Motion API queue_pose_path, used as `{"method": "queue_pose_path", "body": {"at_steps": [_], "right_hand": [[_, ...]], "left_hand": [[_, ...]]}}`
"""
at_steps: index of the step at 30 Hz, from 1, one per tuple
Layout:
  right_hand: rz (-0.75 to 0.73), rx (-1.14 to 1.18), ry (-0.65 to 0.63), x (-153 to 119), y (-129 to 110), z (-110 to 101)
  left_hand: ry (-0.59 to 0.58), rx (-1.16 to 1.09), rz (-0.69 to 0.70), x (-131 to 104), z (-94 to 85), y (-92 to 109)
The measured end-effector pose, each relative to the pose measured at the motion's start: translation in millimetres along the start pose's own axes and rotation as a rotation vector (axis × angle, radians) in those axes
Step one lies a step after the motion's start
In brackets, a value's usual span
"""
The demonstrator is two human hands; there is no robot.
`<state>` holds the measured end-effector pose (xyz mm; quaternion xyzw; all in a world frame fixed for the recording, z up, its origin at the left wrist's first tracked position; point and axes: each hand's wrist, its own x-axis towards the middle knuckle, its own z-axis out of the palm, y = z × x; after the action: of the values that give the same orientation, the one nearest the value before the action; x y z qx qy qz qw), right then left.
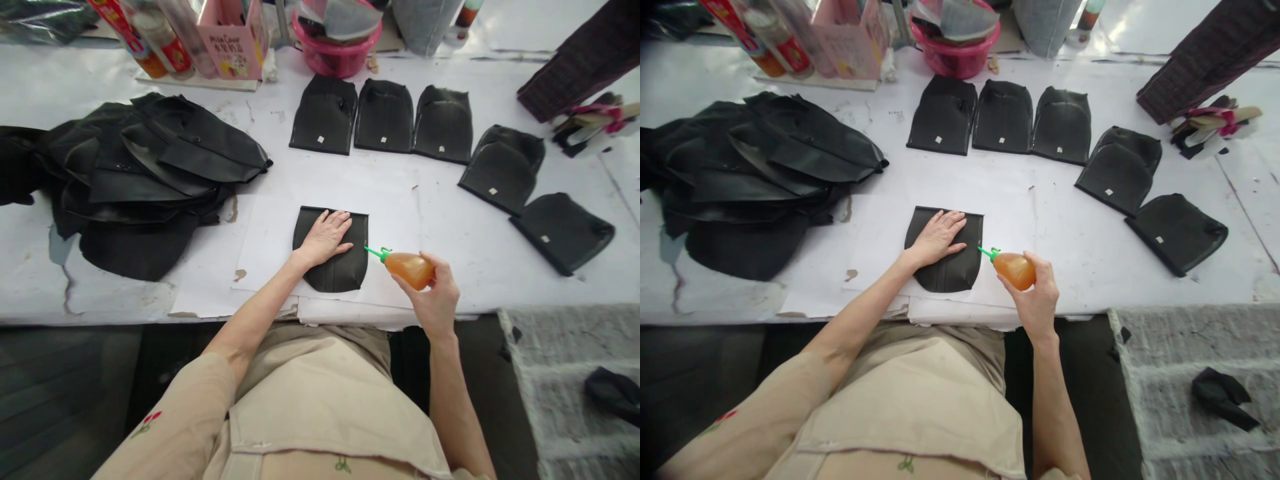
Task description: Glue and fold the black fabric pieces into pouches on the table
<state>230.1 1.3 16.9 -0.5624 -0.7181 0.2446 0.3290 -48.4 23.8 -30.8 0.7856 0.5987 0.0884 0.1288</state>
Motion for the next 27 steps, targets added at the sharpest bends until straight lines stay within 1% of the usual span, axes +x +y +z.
{"method": "queue_pose_path", "body": {"at_steps": [10,15,19,21,23,25,27], "right_hand": [[0.015,0.016,0.005,-22.5,-7.4,-8.3],[0.045,0.043,0.009,-33.8,-8.6,-11.0],[0.069,0.053,0.014,-39.8,-8.6,-11.6],[0.078,0.048,0.013,-41.0,-8.5,-11.4],[0.084,0.038,0.011,-41.3,-8.4,-11.3],[0.085,0.033,0.011,-41.6,-8.6,-11.6],[0.083,0.03,0.016,-42.5,-8.9,-12.1]], "left_hand": [[-0.001,-0.016,0.005,0.0,2.2,-2.2],[-0.011,-0.047,-0.007,0.9,1.4,-2.4],[-0.01,-0.121,-0.01,0.0,-4.1,-3.7],[0.016,-0.148,0.004,-5.4,-11.2,-0.3],[0.031,-0.192,0.061,-15.7,-19.2,7.3],[0.003,-0.256,0.151,-29.6,-24.6,17.8],[-0.047,-0.286,0.217,-43.5,-25.2,27.9]]}}
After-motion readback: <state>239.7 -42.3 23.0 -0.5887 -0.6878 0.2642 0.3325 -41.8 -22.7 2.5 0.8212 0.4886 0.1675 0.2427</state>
